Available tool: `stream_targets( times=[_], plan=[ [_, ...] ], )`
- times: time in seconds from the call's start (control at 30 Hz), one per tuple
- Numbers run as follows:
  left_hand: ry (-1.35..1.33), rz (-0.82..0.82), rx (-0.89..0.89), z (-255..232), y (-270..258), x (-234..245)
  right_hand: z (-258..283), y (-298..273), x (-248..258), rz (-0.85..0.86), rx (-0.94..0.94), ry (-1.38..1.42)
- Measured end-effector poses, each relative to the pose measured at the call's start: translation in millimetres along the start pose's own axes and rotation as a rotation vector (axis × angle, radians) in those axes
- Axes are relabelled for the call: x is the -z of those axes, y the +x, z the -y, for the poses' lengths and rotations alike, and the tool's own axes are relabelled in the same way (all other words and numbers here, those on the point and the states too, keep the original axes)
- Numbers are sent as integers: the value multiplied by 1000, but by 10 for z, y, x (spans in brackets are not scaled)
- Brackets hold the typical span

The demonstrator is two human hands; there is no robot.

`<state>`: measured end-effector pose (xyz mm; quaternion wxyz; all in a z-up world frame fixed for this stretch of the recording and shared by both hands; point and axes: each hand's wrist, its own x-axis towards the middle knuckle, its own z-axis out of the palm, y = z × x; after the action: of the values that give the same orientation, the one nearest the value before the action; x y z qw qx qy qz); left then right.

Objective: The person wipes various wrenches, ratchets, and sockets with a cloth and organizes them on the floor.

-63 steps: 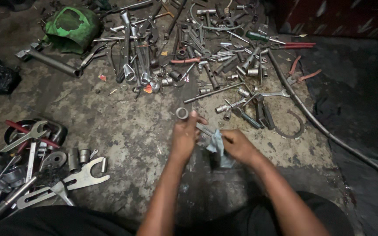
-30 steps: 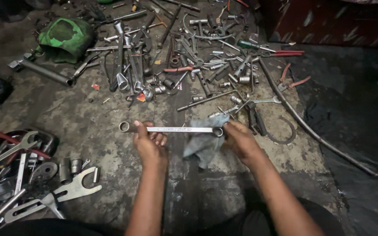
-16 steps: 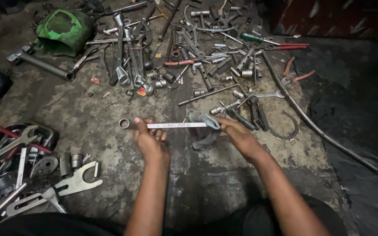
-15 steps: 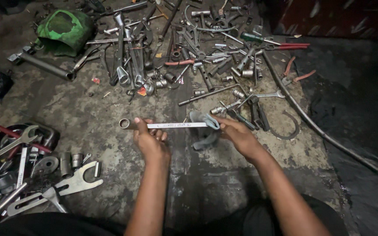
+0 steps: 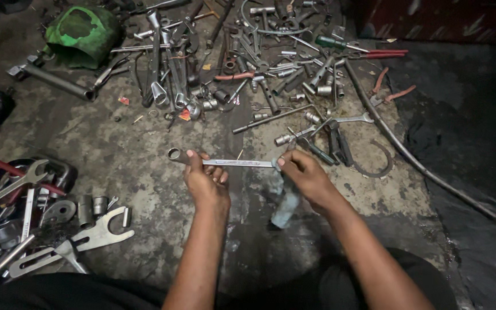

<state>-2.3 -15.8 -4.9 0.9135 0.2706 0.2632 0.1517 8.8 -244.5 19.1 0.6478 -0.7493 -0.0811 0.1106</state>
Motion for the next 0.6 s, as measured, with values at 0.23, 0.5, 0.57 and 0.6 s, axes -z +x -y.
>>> stream_targets(
  times=[0.23,0.5,0.57,0.6],
  plan=[
    [16,114,-28,-93,-58,-51,-231,65,35,-43,-74,182],
    [-12,158,-58,-114,-84,-106,-440,237,300,-342,-430,708],
    [-59,127,-37,-120,-71,-85,-499,288,386,-368,-415,771],
    [-68,114,-43,-120,-60,-73,-515,290,420,-382,-407,802]
  ],
)
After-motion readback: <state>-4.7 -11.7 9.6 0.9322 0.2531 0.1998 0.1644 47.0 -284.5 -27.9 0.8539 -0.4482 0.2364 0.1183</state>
